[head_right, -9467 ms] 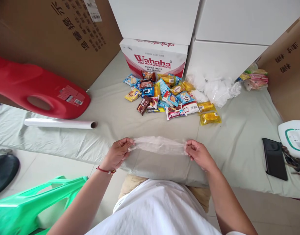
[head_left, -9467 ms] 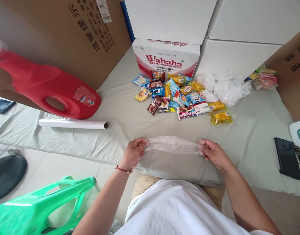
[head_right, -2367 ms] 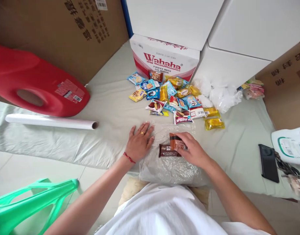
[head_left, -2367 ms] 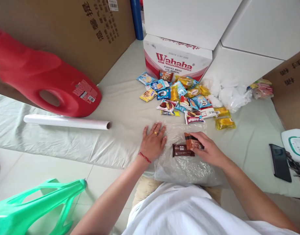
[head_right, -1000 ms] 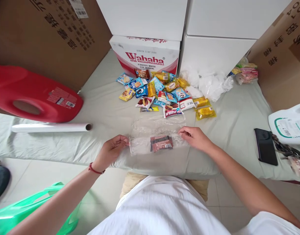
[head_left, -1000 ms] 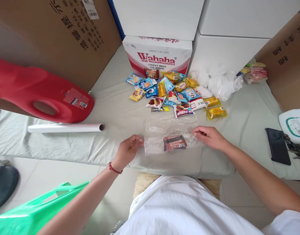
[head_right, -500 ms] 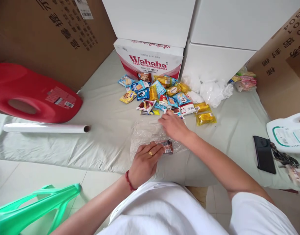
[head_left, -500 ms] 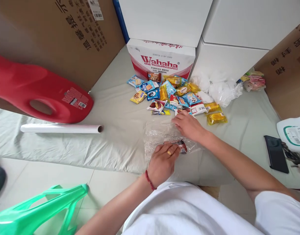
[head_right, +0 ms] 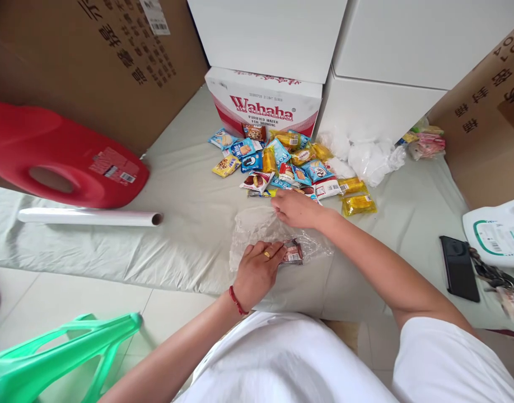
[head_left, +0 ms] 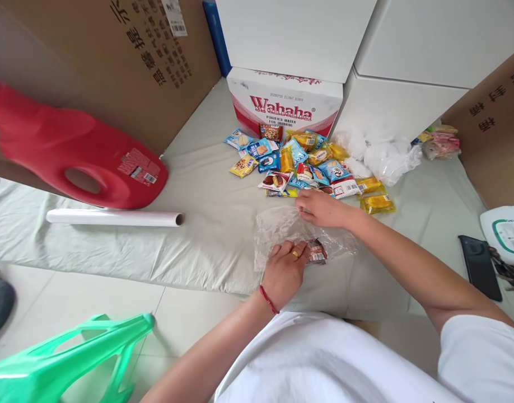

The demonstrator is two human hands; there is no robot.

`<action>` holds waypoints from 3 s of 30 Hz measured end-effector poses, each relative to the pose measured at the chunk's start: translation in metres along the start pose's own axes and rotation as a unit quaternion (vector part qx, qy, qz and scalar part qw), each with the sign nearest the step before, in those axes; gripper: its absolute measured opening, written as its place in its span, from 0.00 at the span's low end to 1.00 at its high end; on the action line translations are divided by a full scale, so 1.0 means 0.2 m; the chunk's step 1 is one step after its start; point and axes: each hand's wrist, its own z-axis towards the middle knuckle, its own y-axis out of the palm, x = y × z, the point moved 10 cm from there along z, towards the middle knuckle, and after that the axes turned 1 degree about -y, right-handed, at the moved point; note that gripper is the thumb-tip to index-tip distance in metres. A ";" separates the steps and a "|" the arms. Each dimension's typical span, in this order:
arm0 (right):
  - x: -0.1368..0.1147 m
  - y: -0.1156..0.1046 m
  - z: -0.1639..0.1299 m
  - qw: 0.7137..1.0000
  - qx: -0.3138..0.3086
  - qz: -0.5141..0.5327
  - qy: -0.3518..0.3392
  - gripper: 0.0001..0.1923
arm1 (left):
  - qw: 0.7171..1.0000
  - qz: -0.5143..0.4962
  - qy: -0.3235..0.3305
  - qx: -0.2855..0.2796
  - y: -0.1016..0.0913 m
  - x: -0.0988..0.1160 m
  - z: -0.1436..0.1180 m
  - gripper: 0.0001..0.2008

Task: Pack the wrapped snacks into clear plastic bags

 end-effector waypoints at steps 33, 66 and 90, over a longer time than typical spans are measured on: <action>-0.33 0.35 -0.51 0.985 0.114 0.109 -0.062 0.22 | 0.825 -0.433 -0.363 0.011 0.16 -0.64 0.02 0.11; -0.39 0.34 -0.48 0.990 0.052 0.129 -0.013 0.25 | 0.860 -0.260 -0.366 -0.242 0.09 -0.67 -0.18 0.15; 0.09 0.33 -0.86 0.818 0.326 0.338 0.333 0.18 | 0.953 -0.183 -0.234 0.053 0.01 -0.19 -0.01 0.11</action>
